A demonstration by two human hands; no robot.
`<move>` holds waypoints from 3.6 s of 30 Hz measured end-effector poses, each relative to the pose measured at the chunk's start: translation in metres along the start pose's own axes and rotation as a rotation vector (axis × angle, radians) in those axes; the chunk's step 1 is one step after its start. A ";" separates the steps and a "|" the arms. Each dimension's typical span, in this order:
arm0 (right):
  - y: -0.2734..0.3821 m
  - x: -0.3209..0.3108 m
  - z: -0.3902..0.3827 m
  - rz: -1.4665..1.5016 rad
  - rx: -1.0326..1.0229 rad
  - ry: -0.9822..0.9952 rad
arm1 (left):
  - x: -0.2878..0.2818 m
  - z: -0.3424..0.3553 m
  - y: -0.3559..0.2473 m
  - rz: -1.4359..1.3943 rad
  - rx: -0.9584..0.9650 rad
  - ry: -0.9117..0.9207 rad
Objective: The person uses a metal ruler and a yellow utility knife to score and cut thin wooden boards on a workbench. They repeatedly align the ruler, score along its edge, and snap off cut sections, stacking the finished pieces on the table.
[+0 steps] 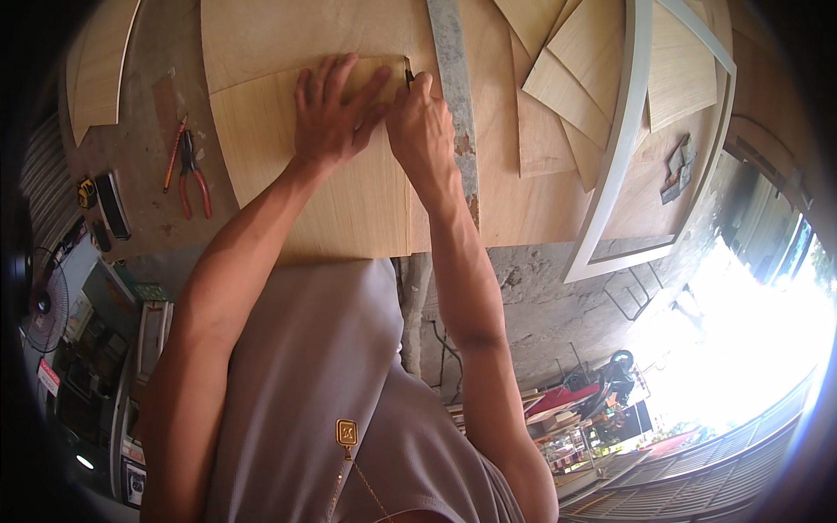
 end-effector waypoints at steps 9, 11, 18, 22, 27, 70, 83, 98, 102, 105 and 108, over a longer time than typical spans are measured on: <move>0.000 0.003 0.010 -0.122 0.039 0.091 | -0.002 0.002 0.002 0.025 -0.013 -0.035; -0.001 0.003 0.006 -0.133 0.055 0.099 | -0.003 0.001 0.002 0.019 -0.020 -0.050; -0.016 0.010 -0.034 -0.132 0.123 0.135 | -0.006 0.001 0.001 0.055 -0.062 -0.042; -0.028 0.017 -0.069 -0.154 0.127 0.152 | -0.002 -0.002 0.004 0.082 -0.077 -0.038; -0.049 0.029 -0.110 -0.135 0.098 0.150 | 0.001 -0.002 0.004 -0.007 -0.117 0.007; -0.003 0.002 0.001 0.027 0.002 -0.004 | -0.001 0.000 0.003 0.049 -0.053 0.010; 0.004 0.004 0.013 -0.106 0.089 0.156 | -0.005 0.002 0.007 -0.013 -0.075 -0.015; -0.018 0.015 -0.038 -0.155 0.109 0.134 | -0.002 -0.003 0.005 0.041 -0.118 -0.011; -0.040 0.025 -0.077 -0.087 0.142 0.187 | -0.003 0.000 0.006 -0.044 -0.127 -0.057; -0.054 0.031 -0.107 -0.072 0.176 0.199 | 0.005 -0.006 0.008 -0.066 -0.185 0.050; -0.064 0.039 -0.126 -0.092 0.145 0.182 | 0.001 -0.001 0.007 0.008 -0.158 0.027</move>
Point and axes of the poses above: each hand's wrist, its own z-axis towards the middle knuckle, its own x-axis out of the palm, y = z × x, the point moved 10 cm from there along z, towards the middle knuckle, and after that the axes turned 4 degrees about x, right-handed, at the moved point
